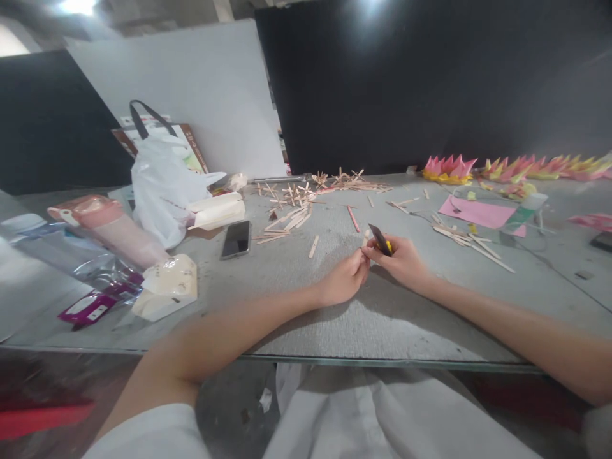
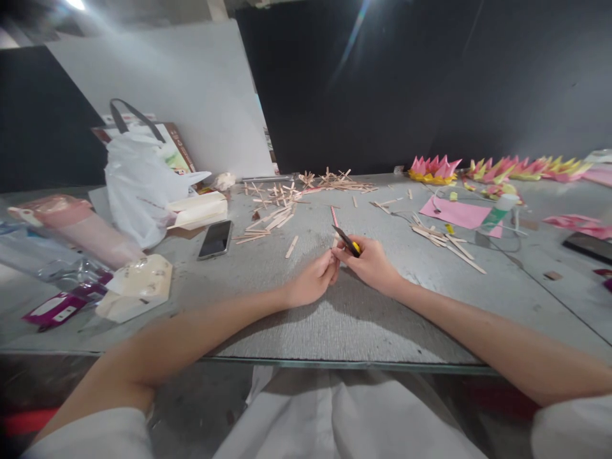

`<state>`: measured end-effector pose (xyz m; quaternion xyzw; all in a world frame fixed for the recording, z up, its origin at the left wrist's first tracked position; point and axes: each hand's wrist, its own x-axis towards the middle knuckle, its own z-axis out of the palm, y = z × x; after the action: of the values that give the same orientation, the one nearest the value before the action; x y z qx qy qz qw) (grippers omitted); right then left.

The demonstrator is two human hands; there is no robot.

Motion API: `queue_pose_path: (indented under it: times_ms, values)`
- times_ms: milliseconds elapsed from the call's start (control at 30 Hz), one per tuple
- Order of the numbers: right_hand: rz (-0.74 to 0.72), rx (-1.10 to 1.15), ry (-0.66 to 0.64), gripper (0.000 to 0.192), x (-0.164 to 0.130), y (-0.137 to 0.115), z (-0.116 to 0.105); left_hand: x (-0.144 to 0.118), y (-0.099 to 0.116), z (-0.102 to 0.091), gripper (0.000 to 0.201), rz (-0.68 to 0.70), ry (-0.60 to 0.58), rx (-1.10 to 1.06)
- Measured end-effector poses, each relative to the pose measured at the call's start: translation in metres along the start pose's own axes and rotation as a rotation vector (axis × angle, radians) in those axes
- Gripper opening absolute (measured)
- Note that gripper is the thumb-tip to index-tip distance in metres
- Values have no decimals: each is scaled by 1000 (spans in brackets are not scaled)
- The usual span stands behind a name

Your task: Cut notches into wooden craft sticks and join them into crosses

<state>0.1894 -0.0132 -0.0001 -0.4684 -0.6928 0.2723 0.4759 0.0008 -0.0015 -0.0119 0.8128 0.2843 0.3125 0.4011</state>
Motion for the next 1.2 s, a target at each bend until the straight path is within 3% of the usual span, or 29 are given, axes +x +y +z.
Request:
queue_pose_path:
  times_ms: [333, 567, 1200]
  values:
    - [96, 87, -39, 42, 0, -13, 0, -2, 0, -1, 26, -27, -30, 52]
    - [119, 163, -79, 31, 2, -18, -4, -3, 4, -2, 29, -2, -6, 57]
    - [54, -7, -81, 28, -1, -16, -9, 0, 2, 2, 38, -42, -12, 105]
